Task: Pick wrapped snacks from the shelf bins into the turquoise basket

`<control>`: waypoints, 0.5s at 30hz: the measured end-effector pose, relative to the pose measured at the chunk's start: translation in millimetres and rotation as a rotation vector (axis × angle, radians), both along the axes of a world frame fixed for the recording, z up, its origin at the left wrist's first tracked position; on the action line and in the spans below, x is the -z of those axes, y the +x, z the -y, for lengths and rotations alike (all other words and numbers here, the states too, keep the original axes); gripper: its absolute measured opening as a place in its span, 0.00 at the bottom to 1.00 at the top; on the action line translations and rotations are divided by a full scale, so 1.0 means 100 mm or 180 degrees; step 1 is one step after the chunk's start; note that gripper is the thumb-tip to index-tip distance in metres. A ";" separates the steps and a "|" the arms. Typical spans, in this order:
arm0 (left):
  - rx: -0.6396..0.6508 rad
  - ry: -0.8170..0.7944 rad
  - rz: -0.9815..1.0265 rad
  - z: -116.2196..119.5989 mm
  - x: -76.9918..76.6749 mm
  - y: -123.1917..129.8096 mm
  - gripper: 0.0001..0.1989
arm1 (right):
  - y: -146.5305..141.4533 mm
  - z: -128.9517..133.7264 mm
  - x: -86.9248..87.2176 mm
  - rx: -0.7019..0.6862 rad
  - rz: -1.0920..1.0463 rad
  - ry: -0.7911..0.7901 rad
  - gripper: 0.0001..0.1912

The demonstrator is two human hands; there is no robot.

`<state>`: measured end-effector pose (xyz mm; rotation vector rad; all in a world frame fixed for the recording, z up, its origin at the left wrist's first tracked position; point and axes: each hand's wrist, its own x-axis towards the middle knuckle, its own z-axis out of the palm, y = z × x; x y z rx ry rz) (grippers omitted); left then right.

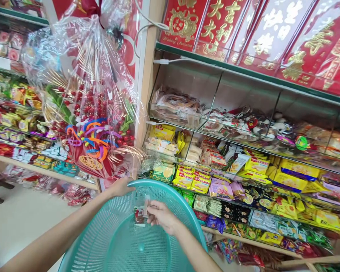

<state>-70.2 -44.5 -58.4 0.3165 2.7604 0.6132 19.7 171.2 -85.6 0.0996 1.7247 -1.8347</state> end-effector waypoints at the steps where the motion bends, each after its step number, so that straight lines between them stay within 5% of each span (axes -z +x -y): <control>1: 0.0027 0.0015 -0.0024 -0.01 -0.02 0.00 0.12 | 0.01 0.00 -0.05 -0.0048 0.0104 -0.0226 0.24; 8: -0.0004 0.0097 -0.0142 -0.06 -0.14 0.00 0.14 | 0.05 0.03 -0.21 -0.0262 0.0283 -0.0822 0.21; 15: -0.0171 0.0077 -0.0239 0.01 -0.13 0.02 0.12 | -0.12 0.05 -0.15 -0.0040 0.0003 0.0366 0.20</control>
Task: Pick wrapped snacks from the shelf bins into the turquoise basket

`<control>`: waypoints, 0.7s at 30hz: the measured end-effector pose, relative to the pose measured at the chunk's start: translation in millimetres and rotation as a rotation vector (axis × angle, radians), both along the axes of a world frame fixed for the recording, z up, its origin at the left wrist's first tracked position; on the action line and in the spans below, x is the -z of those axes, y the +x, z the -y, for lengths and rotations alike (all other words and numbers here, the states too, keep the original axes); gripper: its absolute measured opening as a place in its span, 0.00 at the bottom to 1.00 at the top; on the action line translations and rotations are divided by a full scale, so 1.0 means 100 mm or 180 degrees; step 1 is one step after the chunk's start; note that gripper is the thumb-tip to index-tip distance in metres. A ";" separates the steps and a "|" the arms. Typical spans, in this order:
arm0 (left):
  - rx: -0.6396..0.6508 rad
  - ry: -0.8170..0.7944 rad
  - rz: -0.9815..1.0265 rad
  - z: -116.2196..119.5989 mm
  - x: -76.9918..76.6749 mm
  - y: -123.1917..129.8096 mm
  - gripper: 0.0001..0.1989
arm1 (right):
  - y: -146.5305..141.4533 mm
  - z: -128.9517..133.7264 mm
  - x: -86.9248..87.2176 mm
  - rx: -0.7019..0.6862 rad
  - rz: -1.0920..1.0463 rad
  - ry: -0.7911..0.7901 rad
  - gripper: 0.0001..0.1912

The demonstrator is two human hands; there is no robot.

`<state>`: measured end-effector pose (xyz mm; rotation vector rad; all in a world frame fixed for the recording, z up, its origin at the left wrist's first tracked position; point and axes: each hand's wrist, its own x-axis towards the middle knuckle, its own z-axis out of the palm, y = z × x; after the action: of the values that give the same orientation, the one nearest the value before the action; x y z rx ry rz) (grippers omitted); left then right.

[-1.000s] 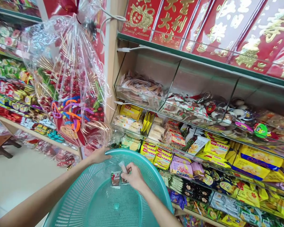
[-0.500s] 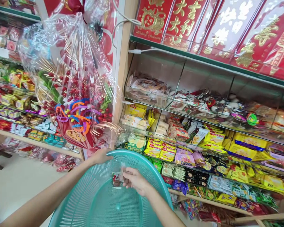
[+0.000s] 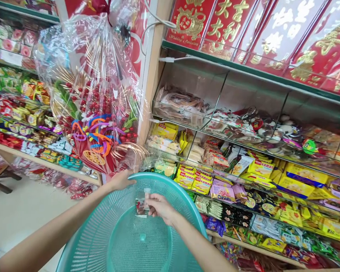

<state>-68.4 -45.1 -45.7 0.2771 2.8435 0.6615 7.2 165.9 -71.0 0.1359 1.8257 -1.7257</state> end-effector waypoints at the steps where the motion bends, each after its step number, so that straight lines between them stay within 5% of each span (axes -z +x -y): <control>1: -0.0020 -0.0011 0.0000 0.01 0.01 0.01 0.12 | -0.01 0.01 0.01 -0.0027 -0.0046 0.0129 0.18; 6: -0.0121 -0.0059 0.0049 -0.05 0.02 0.10 0.11 | 0.03 0.23 0.09 -0.0435 -0.0218 0.0740 0.07; 12: -0.0273 -0.0095 0.0143 -0.15 0.00 0.21 0.10 | 0.15 0.54 0.20 -0.0351 -0.0398 0.1228 0.07; 21: -0.0378 -0.0169 0.0135 -0.22 -0.05 0.31 0.11 | 0.22 0.50 0.42 -0.0482 -0.0843 0.1858 0.07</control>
<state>-37.7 -23.3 -40.9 0.0850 2.8488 0.6055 29.1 115.5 -113.3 0.0018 2.4261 -1.1071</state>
